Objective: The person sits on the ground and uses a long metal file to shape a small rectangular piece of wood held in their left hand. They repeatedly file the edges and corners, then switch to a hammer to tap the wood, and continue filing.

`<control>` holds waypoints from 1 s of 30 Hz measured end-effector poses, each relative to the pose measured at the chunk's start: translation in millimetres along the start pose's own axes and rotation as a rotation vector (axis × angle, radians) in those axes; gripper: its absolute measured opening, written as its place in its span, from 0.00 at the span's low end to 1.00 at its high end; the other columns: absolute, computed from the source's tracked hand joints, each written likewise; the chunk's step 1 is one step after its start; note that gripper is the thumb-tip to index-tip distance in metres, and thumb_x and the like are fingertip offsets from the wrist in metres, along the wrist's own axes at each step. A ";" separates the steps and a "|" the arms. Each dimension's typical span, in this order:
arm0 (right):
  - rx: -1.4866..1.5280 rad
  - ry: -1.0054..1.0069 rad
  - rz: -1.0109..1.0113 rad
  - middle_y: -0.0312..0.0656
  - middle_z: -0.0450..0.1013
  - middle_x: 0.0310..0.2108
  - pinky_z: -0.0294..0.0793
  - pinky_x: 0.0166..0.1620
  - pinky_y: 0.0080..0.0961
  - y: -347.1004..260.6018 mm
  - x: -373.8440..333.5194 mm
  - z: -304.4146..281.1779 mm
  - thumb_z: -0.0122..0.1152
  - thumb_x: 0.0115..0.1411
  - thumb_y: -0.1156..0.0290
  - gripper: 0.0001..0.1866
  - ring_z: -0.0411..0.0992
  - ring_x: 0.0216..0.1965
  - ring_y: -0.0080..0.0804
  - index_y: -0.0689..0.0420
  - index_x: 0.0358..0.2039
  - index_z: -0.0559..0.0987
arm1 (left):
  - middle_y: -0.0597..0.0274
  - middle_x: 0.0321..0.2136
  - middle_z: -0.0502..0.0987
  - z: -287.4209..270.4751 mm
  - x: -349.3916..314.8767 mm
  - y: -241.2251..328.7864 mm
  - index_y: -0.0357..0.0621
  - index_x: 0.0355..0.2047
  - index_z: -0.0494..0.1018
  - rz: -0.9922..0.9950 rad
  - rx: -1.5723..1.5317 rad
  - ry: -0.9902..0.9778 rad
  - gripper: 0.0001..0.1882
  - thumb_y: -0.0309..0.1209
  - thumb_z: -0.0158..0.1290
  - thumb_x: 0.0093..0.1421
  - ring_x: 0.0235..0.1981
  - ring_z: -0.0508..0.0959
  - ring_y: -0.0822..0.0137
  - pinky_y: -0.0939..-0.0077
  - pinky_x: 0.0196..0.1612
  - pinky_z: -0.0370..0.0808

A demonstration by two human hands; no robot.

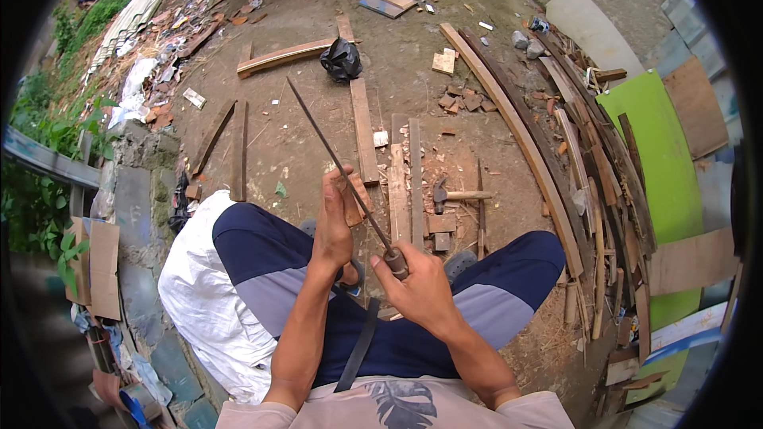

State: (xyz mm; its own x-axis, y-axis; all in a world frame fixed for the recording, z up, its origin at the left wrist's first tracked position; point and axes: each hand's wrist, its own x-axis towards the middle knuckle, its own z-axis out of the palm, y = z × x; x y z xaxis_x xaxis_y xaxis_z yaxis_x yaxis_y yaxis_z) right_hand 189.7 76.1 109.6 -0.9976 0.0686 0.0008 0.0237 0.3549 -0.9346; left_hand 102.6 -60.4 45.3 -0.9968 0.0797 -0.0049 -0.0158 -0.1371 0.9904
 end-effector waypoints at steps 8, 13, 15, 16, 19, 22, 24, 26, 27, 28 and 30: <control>-0.005 0.016 -0.030 0.39 0.67 0.12 0.63 0.20 0.26 -1.8 -2.6 2.0 0.65 0.60 0.69 0.10 0.66 0.14 0.22 0.62 0.27 0.75 | 0.60 0.40 0.72 3.9 -0.4 4.9 0.40 0.58 0.60 -0.021 -0.051 0.000 0.35 0.59 0.25 0.71 0.39 0.73 0.70 0.77 0.47 0.69; 0.009 0.063 -0.002 0.38 0.67 0.12 0.63 0.21 0.26 -7.5 -2.3 5.1 0.64 0.60 0.69 0.10 0.65 0.15 0.21 0.62 0.28 0.75 | 0.56 0.43 0.73 0.6 3.2 1.2 0.41 0.59 0.60 0.002 0.025 0.024 0.37 0.60 0.23 0.71 0.44 0.76 0.66 0.72 0.50 0.73; 0.009 0.047 0.004 0.38 0.68 0.12 0.64 0.21 0.26 -5.5 -2.2 4.8 0.64 0.60 0.69 0.10 0.66 0.15 0.21 0.62 0.28 0.75 | 0.54 0.45 0.74 0.2 2.6 -1.0 0.41 0.60 0.60 0.012 0.066 0.031 0.37 0.61 0.22 0.70 0.46 0.77 0.64 0.70 0.52 0.75; 0.010 0.042 0.006 0.38 0.68 0.13 0.64 0.21 0.26 -4.5 -1.3 4.1 0.64 0.60 0.69 0.10 0.66 0.15 0.21 0.62 0.28 0.75 | 0.54 0.45 0.74 0.6 2.8 -1.7 0.41 0.60 0.60 0.009 0.068 0.030 0.37 0.60 0.22 0.71 0.46 0.77 0.64 0.70 0.52 0.74; -0.058 -0.020 -0.007 0.39 0.69 0.13 0.65 0.22 0.26 4.7 2.5 5.4 0.64 0.60 0.70 0.10 0.66 0.15 0.21 0.63 0.29 0.75 | 0.54 0.44 0.73 1.1 3.1 -1.2 0.41 0.60 0.60 -0.019 0.012 0.033 0.37 0.60 0.22 0.71 0.46 0.76 0.64 0.70 0.52 0.74; 0.019 0.043 -0.001 0.40 0.69 0.13 0.65 0.22 0.26 -1.5 -1.7 6.6 0.65 0.60 0.69 0.11 0.67 0.15 0.22 0.63 0.28 0.75 | 0.55 0.44 0.73 1.7 4.1 4.5 0.41 0.60 0.60 0.013 0.041 0.043 0.37 0.60 0.22 0.71 0.46 0.76 0.65 0.71 0.52 0.74; 0.020 0.050 0.008 0.39 0.69 0.13 0.65 0.22 0.26 -1.1 -1.5 9.4 0.65 0.60 0.69 0.11 0.67 0.15 0.22 0.63 0.28 0.75 | 0.55 0.44 0.73 1.5 2.6 5.0 0.40 0.60 0.59 0.010 0.034 0.031 0.37 0.60 0.23 0.71 0.46 0.75 0.65 0.72 0.52 0.72; -0.027 0.021 0.032 0.39 0.69 0.12 0.65 0.22 0.26 3.0 1.0 9.1 0.65 0.60 0.69 0.11 0.66 0.15 0.21 0.63 0.27 0.75 | 0.54 0.47 0.72 1.2 1.2 4.6 0.38 0.61 0.58 -0.036 -0.037 -0.009 0.37 0.59 0.23 0.72 0.47 0.73 0.66 0.74 0.53 0.68; -0.074 -0.015 0.053 0.39 0.68 0.12 0.65 0.22 0.26 9.3 3.2 7.9 0.65 0.60 0.69 0.11 0.66 0.15 0.21 0.63 0.28 0.75 | 0.53 0.47 0.72 0.9 0.2 4.2 0.38 0.61 0.57 -0.020 -0.031 0.009 0.36 0.58 0.23 0.72 0.48 0.73 0.66 0.74 0.54 0.68; -0.119 -0.052 0.072 0.39 0.68 0.12 0.65 0.22 0.26 12.8 5.6 8.2 0.65 0.60 0.69 0.11 0.66 0.15 0.21 0.63 0.28 0.75 | 0.52 0.48 0.72 -0.6 0.4 3.3 0.38 0.62 0.57 -0.002 -0.023 0.028 0.36 0.57 0.22 0.72 0.49 0.73 0.65 0.74 0.54 0.68; -0.044 0.005 0.049 0.40 0.68 0.12 0.65 0.22 0.27 9.8 2.2 9.5 0.65 0.60 0.69 0.11 0.67 0.15 0.23 0.63 0.28 0.75 | 0.51 0.49 0.72 -2.6 3.5 4.3 0.38 0.63 0.56 0.018 -0.032 0.032 0.36 0.56 0.21 0.73 0.50 0.73 0.65 0.74 0.55 0.68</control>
State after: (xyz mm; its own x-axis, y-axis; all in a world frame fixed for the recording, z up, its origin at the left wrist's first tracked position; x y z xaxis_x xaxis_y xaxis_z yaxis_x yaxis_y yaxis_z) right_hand 187.1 70.8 97.1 -0.9949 0.0916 -0.0433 0.0759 0.3919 -0.9169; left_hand 98.8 -63.3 49.2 -0.9990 0.0451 0.0081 0.0004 -0.1698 0.9855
